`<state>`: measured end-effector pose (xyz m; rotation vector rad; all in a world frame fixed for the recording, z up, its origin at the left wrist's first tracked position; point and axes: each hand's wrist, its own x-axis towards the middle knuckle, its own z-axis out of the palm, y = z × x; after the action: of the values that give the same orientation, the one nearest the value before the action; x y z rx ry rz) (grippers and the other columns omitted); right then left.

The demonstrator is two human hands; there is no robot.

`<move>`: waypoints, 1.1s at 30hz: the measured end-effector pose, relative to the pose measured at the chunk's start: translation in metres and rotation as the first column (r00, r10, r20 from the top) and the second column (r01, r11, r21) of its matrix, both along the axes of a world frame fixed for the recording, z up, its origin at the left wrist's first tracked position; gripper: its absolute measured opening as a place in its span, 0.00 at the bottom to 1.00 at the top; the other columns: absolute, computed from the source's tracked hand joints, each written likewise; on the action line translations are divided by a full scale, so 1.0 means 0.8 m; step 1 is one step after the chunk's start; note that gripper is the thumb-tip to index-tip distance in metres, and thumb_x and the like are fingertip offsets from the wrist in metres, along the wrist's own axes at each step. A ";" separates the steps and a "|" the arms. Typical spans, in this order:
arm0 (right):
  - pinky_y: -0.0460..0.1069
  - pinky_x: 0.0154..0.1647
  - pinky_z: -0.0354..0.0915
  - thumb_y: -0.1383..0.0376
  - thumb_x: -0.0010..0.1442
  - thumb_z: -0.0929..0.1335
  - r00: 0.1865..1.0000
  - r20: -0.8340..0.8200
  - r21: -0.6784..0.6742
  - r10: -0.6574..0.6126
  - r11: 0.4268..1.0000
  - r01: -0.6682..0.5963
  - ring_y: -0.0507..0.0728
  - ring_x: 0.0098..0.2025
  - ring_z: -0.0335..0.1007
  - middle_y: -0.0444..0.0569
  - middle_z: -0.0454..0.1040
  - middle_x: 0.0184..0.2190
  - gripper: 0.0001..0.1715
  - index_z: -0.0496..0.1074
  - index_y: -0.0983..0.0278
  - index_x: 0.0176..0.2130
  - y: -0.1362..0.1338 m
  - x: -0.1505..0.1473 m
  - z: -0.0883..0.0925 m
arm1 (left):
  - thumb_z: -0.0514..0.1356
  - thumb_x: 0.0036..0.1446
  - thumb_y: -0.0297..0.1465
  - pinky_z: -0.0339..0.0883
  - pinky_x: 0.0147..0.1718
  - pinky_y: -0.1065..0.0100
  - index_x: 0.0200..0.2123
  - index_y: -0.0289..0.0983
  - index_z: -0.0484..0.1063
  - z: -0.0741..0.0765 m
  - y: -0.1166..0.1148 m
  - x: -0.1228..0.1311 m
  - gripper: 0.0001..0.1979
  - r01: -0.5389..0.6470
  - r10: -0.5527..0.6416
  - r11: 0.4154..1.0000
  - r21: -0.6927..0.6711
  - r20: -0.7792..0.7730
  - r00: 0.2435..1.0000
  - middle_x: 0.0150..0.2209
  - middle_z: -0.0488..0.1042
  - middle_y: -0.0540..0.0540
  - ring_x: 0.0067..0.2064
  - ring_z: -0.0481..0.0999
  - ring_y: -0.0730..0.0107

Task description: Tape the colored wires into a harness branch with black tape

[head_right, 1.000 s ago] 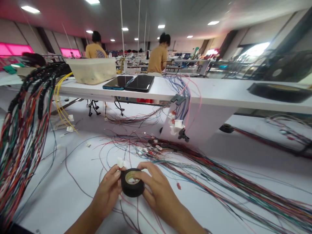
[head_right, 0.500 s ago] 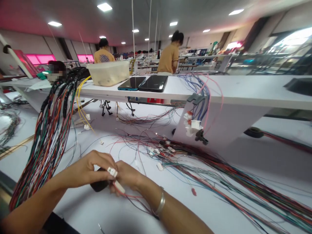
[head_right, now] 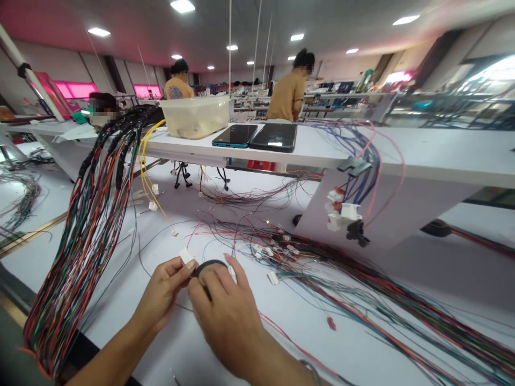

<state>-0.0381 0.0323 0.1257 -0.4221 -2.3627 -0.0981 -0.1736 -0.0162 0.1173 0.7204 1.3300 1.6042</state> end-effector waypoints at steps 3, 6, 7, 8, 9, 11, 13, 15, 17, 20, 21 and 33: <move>0.57 0.52 0.53 0.69 0.60 0.64 0.995 0.083 -0.206 0.048 0.978 -0.030 0.56 0.34 0.65 0.46 0.73 0.29 0.05 0.69 0.64 0.38 0.025 -0.001 0.001 | 0.62 0.52 0.38 0.58 0.27 0.72 0.21 0.35 0.68 -0.003 -0.005 0.003 0.15 0.006 -0.005 1.000 0.013 -0.100 0.995 0.18 0.67 0.52 0.23 0.63 0.75; 0.53 0.44 0.55 0.65 0.62 0.65 0.965 0.187 -0.459 0.182 0.885 -0.077 0.56 0.35 0.65 0.46 0.75 0.32 0.07 0.69 0.62 0.41 0.046 0.005 0.006 | 0.62 0.53 0.37 0.58 0.26 0.72 0.20 0.36 0.69 -0.014 -0.010 0.008 0.14 -0.020 0.021 1.000 0.011 -0.191 0.981 0.19 0.68 0.52 0.23 0.64 0.74; 0.52 0.43 0.55 0.65 0.63 0.65 0.952 0.214 -0.516 0.219 0.853 -0.080 0.56 0.35 0.65 0.45 0.75 0.33 0.07 0.70 0.61 0.42 0.050 0.007 0.007 | 0.62 0.53 0.37 0.59 0.27 0.72 0.20 0.36 0.70 -0.019 -0.012 0.010 0.14 -0.040 0.041 0.999 0.010 -0.219 0.975 0.19 0.69 0.52 0.23 0.65 0.74; 0.52 0.43 0.54 0.66 0.63 0.64 0.942 0.233 -0.556 0.242 0.828 -0.076 0.56 0.36 0.66 0.45 0.76 0.33 0.08 0.70 0.59 0.43 0.052 0.008 0.007 | 0.62 0.53 0.37 0.60 0.28 0.71 0.19 0.36 0.70 -0.025 -0.012 0.013 0.14 -0.067 0.066 0.998 0.005 -0.245 0.967 0.19 0.69 0.51 0.24 0.66 0.73; 0.52 0.42 0.53 0.66 0.64 0.63 0.937 0.245 -0.581 0.250 0.811 -0.064 0.55 0.36 0.66 0.44 0.76 0.34 0.08 0.71 0.58 0.43 0.054 0.008 0.007 | 0.62 0.53 0.37 0.61 0.29 0.70 0.18 0.36 0.71 -0.030 -0.013 0.016 0.15 -0.103 0.099 0.995 -0.001 -0.266 0.959 0.18 0.70 0.51 0.24 0.67 0.72; 0.51 0.42 0.52 0.67 0.65 0.62 0.938 0.255 -0.598 0.234 0.800 -0.037 0.55 0.36 0.65 0.43 0.76 0.32 0.09 0.72 0.58 0.40 0.053 0.006 0.003 | 0.62 0.53 0.36 0.62 0.30 0.70 0.18 0.36 0.71 -0.041 -0.014 0.023 0.14 -0.184 0.174 0.983 -0.007 -0.295 0.939 0.18 0.71 0.51 0.24 0.69 0.71; 0.51 0.41 0.50 0.67 0.65 0.62 0.942 0.262 -0.597 0.208 0.802 -0.012 0.55 0.35 0.64 0.44 0.76 0.30 0.12 0.73 0.59 0.36 0.050 0.005 -0.001 | 0.61 0.53 0.35 0.62 0.29 0.70 0.19 0.37 0.72 -0.048 -0.015 0.027 0.13 -0.253 0.244 0.967 0.018 -0.334 0.910 0.19 0.71 0.51 0.24 0.69 0.71; 0.51 0.40 0.50 0.67 0.65 0.61 0.946 0.262 -0.596 0.190 0.803 0.003 0.55 0.34 0.63 0.44 0.75 0.28 0.14 0.74 0.60 0.33 0.046 0.004 -0.004 | 0.61 0.54 0.33 0.62 0.27 0.71 0.20 0.38 0.72 -0.051 -0.015 0.030 0.12 -0.289 0.303 0.952 0.097 -0.414 0.858 0.21 0.71 0.50 0.25 0.69 0.71; 0.50 0.40 0.51 0.69 0.65 0.61 0.951 0.255 -0.614 0.176 0.789 0.018 0.54 0.34 0.63 0.44 0.74 0.27 0.15 0.74 0.60 0.32 0.044 0.002 -0.006 | 0.61 0.53 0.31 0.62 0.28 0.70 0.20 0.39 0.74 -0.049 -0.015 0.031 0.10 -0.294 0.345 0.938 0.181 -0.516 0.784 0.25 0.71 0.48 0.28 0.70 0.69; 0.49 0.38 0.53 0.70 0.63 0.62 0.955 0.245 -0.666 0.166 0.745 0.041 0.53 0.33 0.64 0.42 0.75 0.27 0.15 0.75 0.61 0.31 0.046 -0.002 -0.012 | 0.62 0.52 0.30 0.63 0.29 0.68 0.22 0.40 0.76 -0.043 -0.020 0.039 0.08 -0.289 0.360 0.933 0.215 -0.596 0.718 0.28 0.73 0.45 0.30 0.71 0.64; 0.49 0.38 0.53 0.71 0.63 0.63 0.955 0.251 -0.666 0.155 0.744 0.054 0.53 0.33 0.65 0.42 0.76 0.27 0.15 0.75 0.61 0.30 0.048 -0.004 -0.015 | 0.62 0.52 0.30 0.63 0.29 0.67 0.22 0.41 0.77 -0.041 -0.024 0.044 0.08 -0.290 0.359 0.933 0.212 -0.591 0.722 0.27 0.73 0.44 0.30 0.71 0.63; 0.54 0.34 0.58 0.69 0.61 0.62 0.863 0.422 -0.117 -0.277 0.928 0.355 0.61 0.31 0.67 0.51 0.74 0.26 0.22 0.65 0.69 0.55 0.083 0.105 -0.104 | 0.63 0.51 0.34 0.65 0.32 0.70 0.30 0.37 0.69 -0.056 -0.011 0.029 0.07 -0.301 0.295 0.952 -0.053 -0.097 0.950 0.29 0.71 0.49 0.30 0.70 0.70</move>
<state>0.0462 0.0989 0.0425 -0.9688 -2.6916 -0.1203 -0.1508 -0.0251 0.0722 0.5734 1.6111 1.7704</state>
